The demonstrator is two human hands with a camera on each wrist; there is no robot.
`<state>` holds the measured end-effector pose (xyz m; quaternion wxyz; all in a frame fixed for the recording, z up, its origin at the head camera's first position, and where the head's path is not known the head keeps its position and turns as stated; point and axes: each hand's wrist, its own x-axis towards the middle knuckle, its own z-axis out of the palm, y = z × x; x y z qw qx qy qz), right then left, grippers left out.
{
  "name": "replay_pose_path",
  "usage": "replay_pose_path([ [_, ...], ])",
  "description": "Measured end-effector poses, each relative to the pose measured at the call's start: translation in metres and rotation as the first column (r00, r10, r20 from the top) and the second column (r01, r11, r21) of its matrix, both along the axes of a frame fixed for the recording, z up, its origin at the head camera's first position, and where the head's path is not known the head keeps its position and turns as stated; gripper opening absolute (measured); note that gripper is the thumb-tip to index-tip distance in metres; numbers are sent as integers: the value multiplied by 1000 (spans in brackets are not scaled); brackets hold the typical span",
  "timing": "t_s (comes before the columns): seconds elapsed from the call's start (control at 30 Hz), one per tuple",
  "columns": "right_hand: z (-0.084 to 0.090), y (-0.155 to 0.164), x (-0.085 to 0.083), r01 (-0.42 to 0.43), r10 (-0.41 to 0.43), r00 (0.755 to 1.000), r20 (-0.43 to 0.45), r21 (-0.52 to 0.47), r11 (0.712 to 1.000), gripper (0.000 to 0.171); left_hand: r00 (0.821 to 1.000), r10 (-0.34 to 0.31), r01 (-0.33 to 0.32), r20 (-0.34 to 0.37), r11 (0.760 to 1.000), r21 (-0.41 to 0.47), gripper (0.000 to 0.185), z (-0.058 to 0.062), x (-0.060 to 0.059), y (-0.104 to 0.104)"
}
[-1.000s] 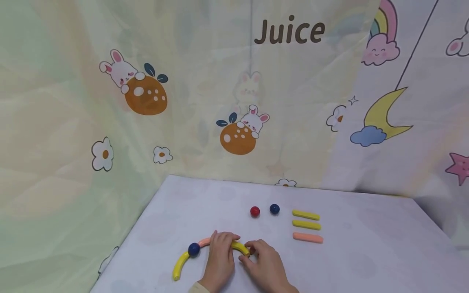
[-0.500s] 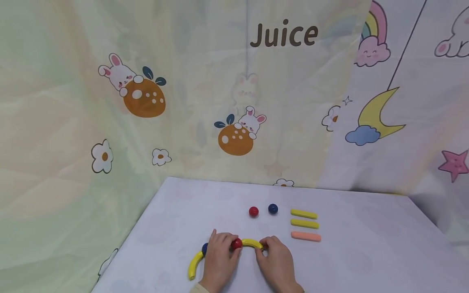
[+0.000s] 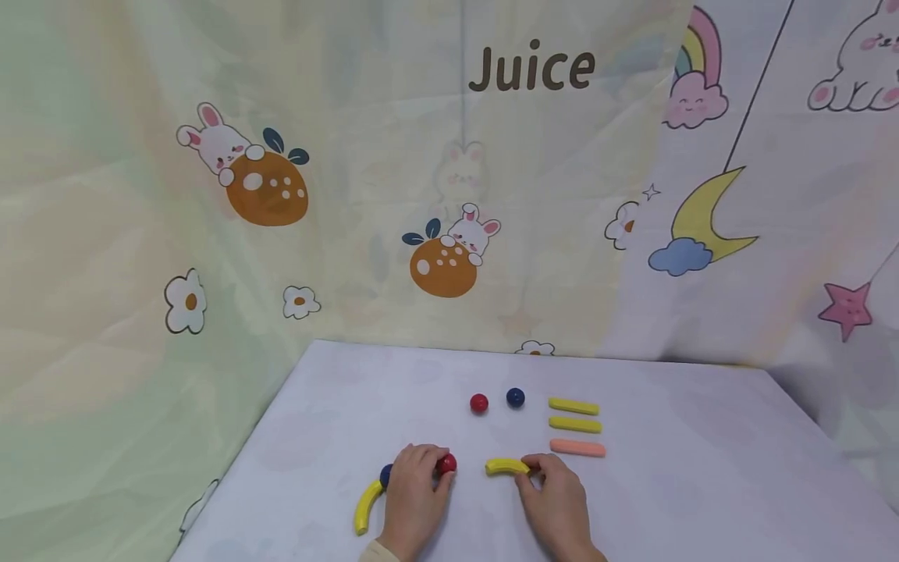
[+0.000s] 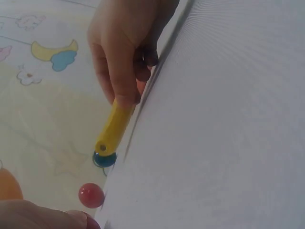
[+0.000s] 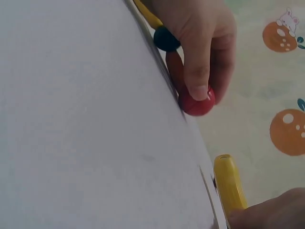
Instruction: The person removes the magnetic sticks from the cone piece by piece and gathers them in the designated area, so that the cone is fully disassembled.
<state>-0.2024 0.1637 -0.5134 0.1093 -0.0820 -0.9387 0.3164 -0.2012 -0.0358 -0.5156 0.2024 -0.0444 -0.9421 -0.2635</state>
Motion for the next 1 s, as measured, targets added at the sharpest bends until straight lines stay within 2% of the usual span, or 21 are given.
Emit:
replay_pose_path([
  [0.2,0,28,4,22,-21,999,-48,20,1000,23,1000,11,-11,10,1000,-8,31,-1,-1,-2],
  [0.33,-1,40,8,27,-26,999,-40,32,999,24,1000,10,-10,16,1000,-5,31,-1,-1,-3],
  [0.57,-5,40,7,15,-14,1000,-25,51,999,25,1000,-2,2,6,1000,-4,32,0,0,-4],
  [0.8,-9,39,6,31,-29,999,-30,67,997,28,998,-44,44,33,999,0,34,0,1,-1],
  [1.0,-9,40,6,39,-38,999,-11,64,997,30,997,-78,78,-22,997,-3,35,0,3,0],
])
